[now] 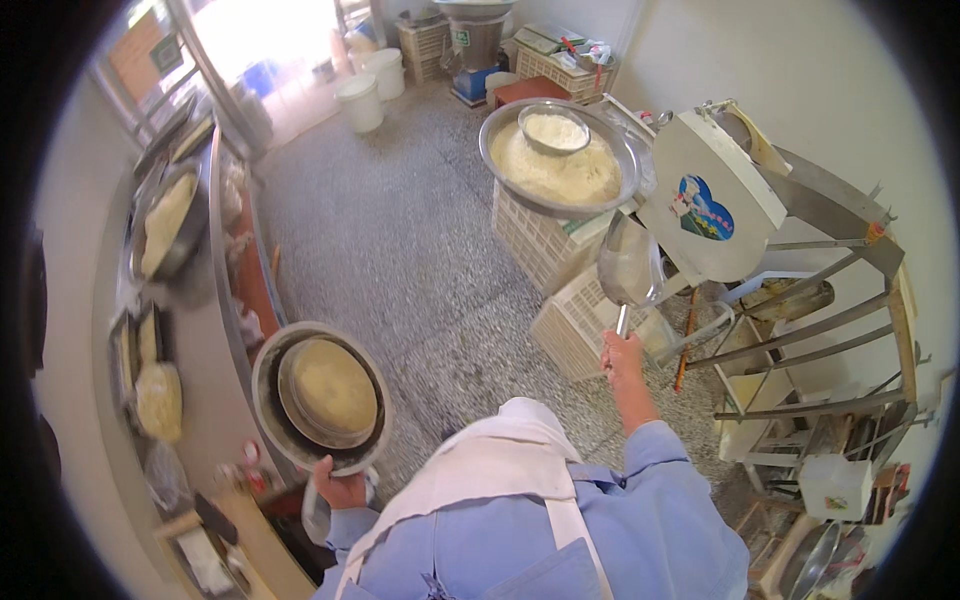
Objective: The person operates a dough sheeter, adjusting its rollers and feeding dough through the machine. They collect the processed dough in a metal bowl, scrape residual dough from the machine's surface, and return to the sheeter to continue processing. The person also walks around the workspace to retrieve and place bowls.
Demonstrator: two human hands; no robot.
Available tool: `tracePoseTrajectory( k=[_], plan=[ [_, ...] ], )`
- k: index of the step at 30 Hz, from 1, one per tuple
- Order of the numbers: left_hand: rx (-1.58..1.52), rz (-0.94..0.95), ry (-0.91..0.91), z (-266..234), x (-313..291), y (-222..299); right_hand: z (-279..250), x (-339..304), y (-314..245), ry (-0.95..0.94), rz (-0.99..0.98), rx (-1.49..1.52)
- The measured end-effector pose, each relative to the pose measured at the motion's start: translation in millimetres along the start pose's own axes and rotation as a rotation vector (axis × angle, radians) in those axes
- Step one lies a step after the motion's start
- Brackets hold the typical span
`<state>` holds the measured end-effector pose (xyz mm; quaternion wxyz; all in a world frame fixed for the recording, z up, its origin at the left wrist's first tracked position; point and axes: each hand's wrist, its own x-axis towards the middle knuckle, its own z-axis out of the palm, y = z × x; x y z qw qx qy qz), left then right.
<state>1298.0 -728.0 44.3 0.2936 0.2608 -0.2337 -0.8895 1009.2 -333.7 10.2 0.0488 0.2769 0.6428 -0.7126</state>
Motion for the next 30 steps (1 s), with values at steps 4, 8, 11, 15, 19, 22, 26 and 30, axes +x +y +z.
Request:
tracePoseTrajectory(
  k=[4, 8, 11, 15, 19, 22, 26, 30],
  plan=[
    [0.023, -0.085, 0.012, 40.0, 98.2, -5.6, 48.8, 58.4, -21.1, 0.040, -0.048, 0.042],
    [-0.006, -0.139, -0.118, 98.7, 180.4, -30.8, 84.1, 133.8, -37.8, 0.124, -0.049, 0.006],
    [0.052, -0.142, -0.101, 145.2, 223.3, -44.6, 114.2, 185.9, -42.6, 0.144, -0.016, 0.004],
    [0.123, -0.243, -0.145, 191.0, 276.3, -46.4, 150.1, 237.3, -54.7, 0.238, 0.011, 0.039],
    [0.157, -0.356, -0.175, 214.8, 330.5, -53.5, 180.8, 280.3, -51.6, 0.319, 0.045, 0.025],
    [0.171, -0.439, -0.172, 233.5, 365.5, -64.2, 188.4, 299.8, -40.5, 0.228, 0.123, 0.016],
    [0.215, -0.455, -0.252, 260.9, 400.2, -78.8, 198.6, 300.6, -27.2, -0.061, 0.225, -0.131],
    [0.274, -0.524, -0.340, 294.7, 421.7, -102.7, 193.2, 280.4, -47.6, 0.280, -0.307, -0.916]
  ],
)
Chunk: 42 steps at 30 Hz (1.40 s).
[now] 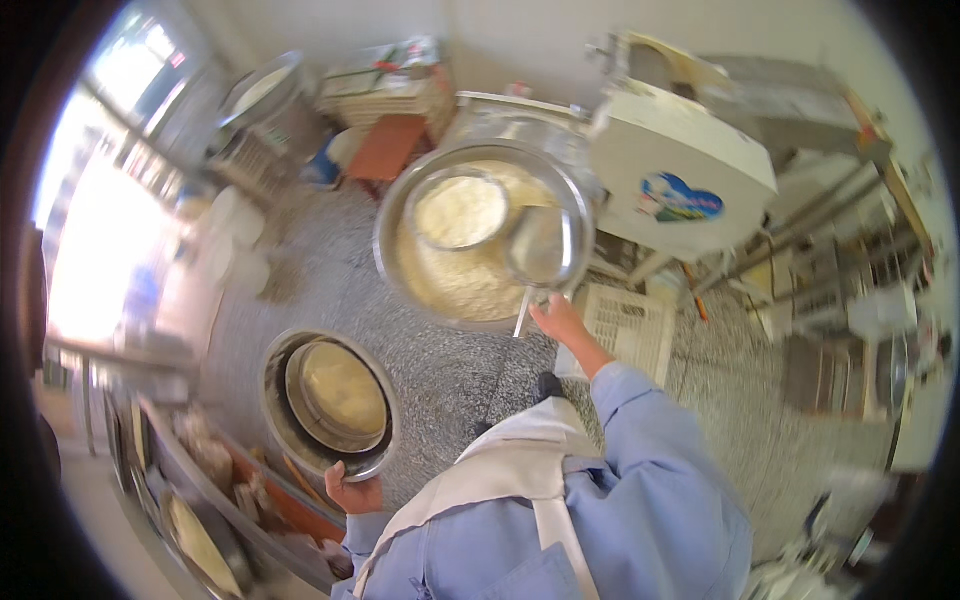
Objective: The person operates a dough sheeter, adjusting its rollers and feeding dough through the machine. They collect the processed dough in a metal bowl, scrape residual dough from the machine's surface, and return to the sheeter to continue processing. The person also walks around the workspace to retrieve and place bowls.
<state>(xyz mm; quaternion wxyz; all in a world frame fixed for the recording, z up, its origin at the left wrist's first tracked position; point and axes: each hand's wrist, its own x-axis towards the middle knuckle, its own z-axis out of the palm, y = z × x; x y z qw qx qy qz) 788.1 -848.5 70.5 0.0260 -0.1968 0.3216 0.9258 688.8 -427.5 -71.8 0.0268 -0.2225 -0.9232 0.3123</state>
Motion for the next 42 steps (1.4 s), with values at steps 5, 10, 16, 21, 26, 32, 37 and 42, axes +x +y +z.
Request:
tracePoseTrajectory(
  k=[5, 10, 16, 21, 26, 32, 37, 42],
  plan=[
    [0.063, 0.011, 0.007, 57.5, 39.9, -21.8, -139.8, 42.3, 14.0, 0.582, -0.219, 0.066],
    [0.099, -0.031, -0.113, 140.8, 65.7, -57.2, -306.8, 126.0, 79.1, 1.162, -0.288, -0.292],
    [0.097, -0.005, -0.133, 242.2, 96.8, -106.0, -358.1, 188.1, 151.0, 1.378, -0.171, -0.237],
    [0.172, -0.013, -0.271, 300.1, 117.4, -126.8, -352.7, 192.3, 160.3, 1.455, -0.283, -0.094],
    [0.245, 0.127, -0.115, 339.8, 130.7, -143.0, -359.5, 174.4, 154.0, 1.289, -0.246, 0.052],
    [0.270, 0.130, -0.078, 372.4, 132.5, -169.9, -350.1, 165.6, 167.0, 1.249, -0.389, 0.066],
    [0.306, 0.131, -0.030, 383.3, 138.6, -185.3, -340.8, 179.7, 166.9, 1.484, -0.407, 0.034],
    [0.273, 0.169, -0.051, 369.5, 138.4, -175.2, -350.5, 183.5, 164.9, 1.449, -0.385, -0.030]
  ],
)
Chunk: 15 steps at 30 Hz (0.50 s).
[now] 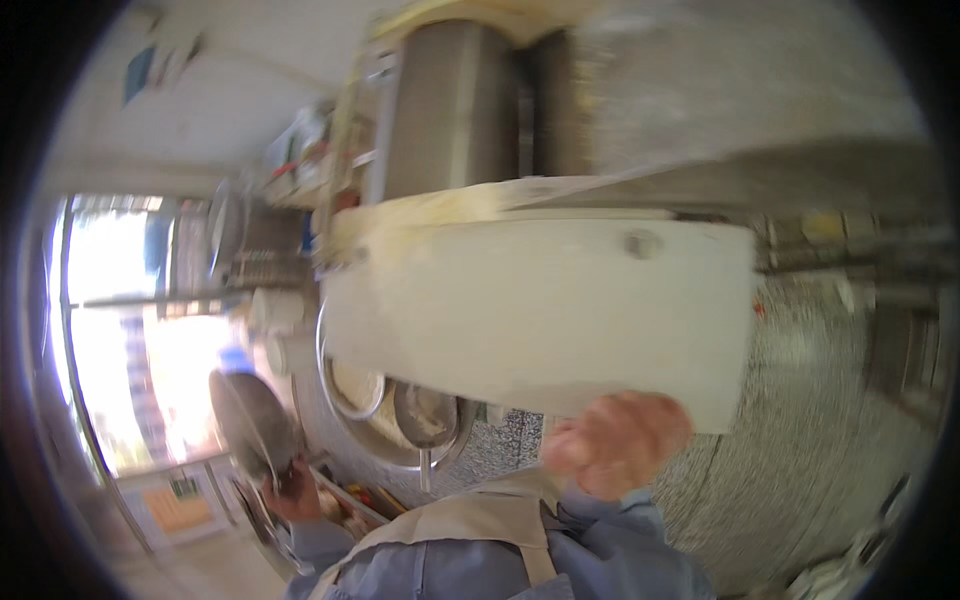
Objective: The person operates a dough sheeter, adjusting its rollers and feeding dough through the machine. They collect the processed dough in a metal bowl, scrape residual dough from the machine's surface, and return to the sheeter to continue processing. The person also walks around the workspace to retrieve and place bowls.
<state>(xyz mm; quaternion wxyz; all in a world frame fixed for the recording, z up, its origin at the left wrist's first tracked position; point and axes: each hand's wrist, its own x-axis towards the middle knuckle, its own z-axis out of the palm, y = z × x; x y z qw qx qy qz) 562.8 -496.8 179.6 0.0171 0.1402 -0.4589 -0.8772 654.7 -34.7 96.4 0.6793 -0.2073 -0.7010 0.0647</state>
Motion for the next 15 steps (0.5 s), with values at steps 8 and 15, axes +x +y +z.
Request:
tracePoseTrajectory(
  k=[8, 15],
  plan=[
    [-0.241, 0.066, 0.015, -70.4, -15.7, 50.8, -5.4, 2.7, 6.7, -0.076, -0.031, -0.232],
    [-0.320, 0.209, 0.059, -198.9, -11.9, 121.8, 4.6, 2.6, -11.7, -0.054, 0.269, -0.277]
  ],
)
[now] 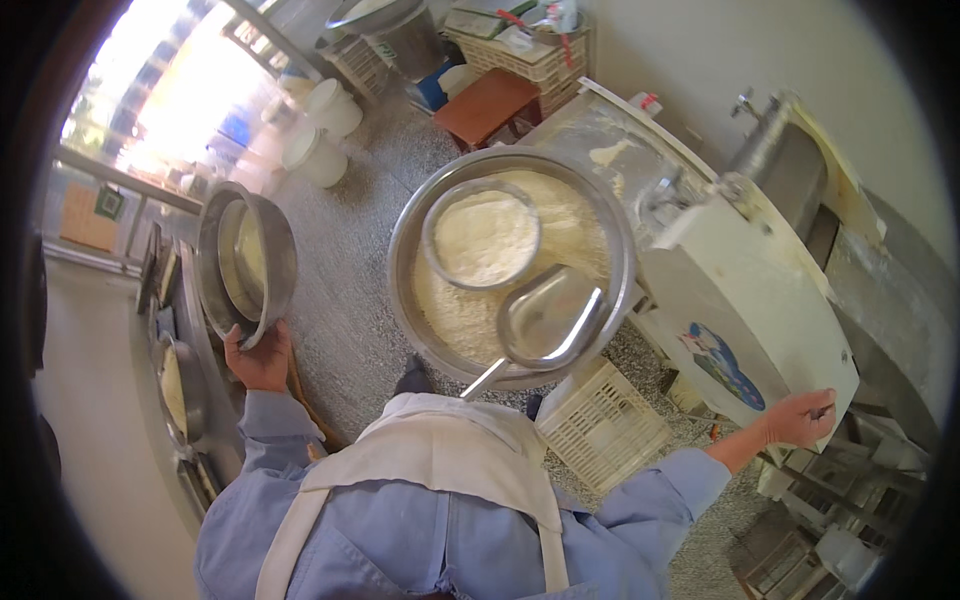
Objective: The person operates a dough sheeter, adjusting its rollers and feeding dough through the machine. They collect the processed dough in a metal bowl, scrape residual dough from the machine's surface, and return to the sheeter to continue processing. The person also walks around the workspace to retrieve and place bowls.
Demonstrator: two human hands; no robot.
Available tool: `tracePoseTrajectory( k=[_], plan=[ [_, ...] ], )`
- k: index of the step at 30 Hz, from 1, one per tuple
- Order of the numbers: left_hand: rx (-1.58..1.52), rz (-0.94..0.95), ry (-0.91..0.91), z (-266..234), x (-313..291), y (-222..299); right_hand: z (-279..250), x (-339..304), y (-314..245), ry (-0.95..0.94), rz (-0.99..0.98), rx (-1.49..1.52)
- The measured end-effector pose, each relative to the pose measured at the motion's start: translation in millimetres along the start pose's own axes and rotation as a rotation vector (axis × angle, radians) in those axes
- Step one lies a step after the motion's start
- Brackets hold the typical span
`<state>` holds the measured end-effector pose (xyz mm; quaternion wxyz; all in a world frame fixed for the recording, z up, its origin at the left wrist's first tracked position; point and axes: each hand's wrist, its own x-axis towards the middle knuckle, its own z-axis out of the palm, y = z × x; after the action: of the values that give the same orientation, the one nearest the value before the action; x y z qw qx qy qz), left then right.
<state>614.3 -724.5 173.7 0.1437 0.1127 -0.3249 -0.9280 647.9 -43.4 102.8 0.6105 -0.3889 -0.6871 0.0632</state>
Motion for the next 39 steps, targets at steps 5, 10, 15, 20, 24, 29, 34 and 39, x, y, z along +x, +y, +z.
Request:
tracePoseTrajectory(
  k=[5, 10, 15, 20, 24, 29, 34, 39],
  plan=[
    [0.012, 0.196, 0.046, -87.3, 48.2, 75.5, 8.1, -93.9, -148.5, -0.147, -0.121, 0.227],
    [0.035, 0.168, 0.128, -163.9, 110.8, 138.7, 7.2, -224.4, -315.6, -0.624, -0.147, 0.548],
    [0.068, 0.082, 0.168, -203.6, 161.4, 168.2, -1.6, -290.0, -419.6, -1.021, -0.188, 0.607],
    [-0.031, -0.161, 0.136, -232.4, 226.6, 162.1, 16.0, -325.1, -465.4, -1.153, -0.195, 0.605],
    [0.222, -0.141, 0.079, -227.8, 300.0, 135.6, 48.6, -365.8, -482.1, -1.251, 0.054, 0.661],
    [0.280, -0.252, 0.050, -172.9, 371.0, 104.9, 93.1, -405.8, -514.7, -1.224, -0.080, 0.731],
    [0.235, -0.488, -0.138, -113.9, 476.0, 65.9, 137.6, -412.0, -552.4, -1.412, -0.053, 0.660],
    [0.165, -0.538, -0.194, -82.8, 572.2, 38.6, 188.8, -430.3, -590.7, -1.452, -0.061, 0.641]
  ],
)
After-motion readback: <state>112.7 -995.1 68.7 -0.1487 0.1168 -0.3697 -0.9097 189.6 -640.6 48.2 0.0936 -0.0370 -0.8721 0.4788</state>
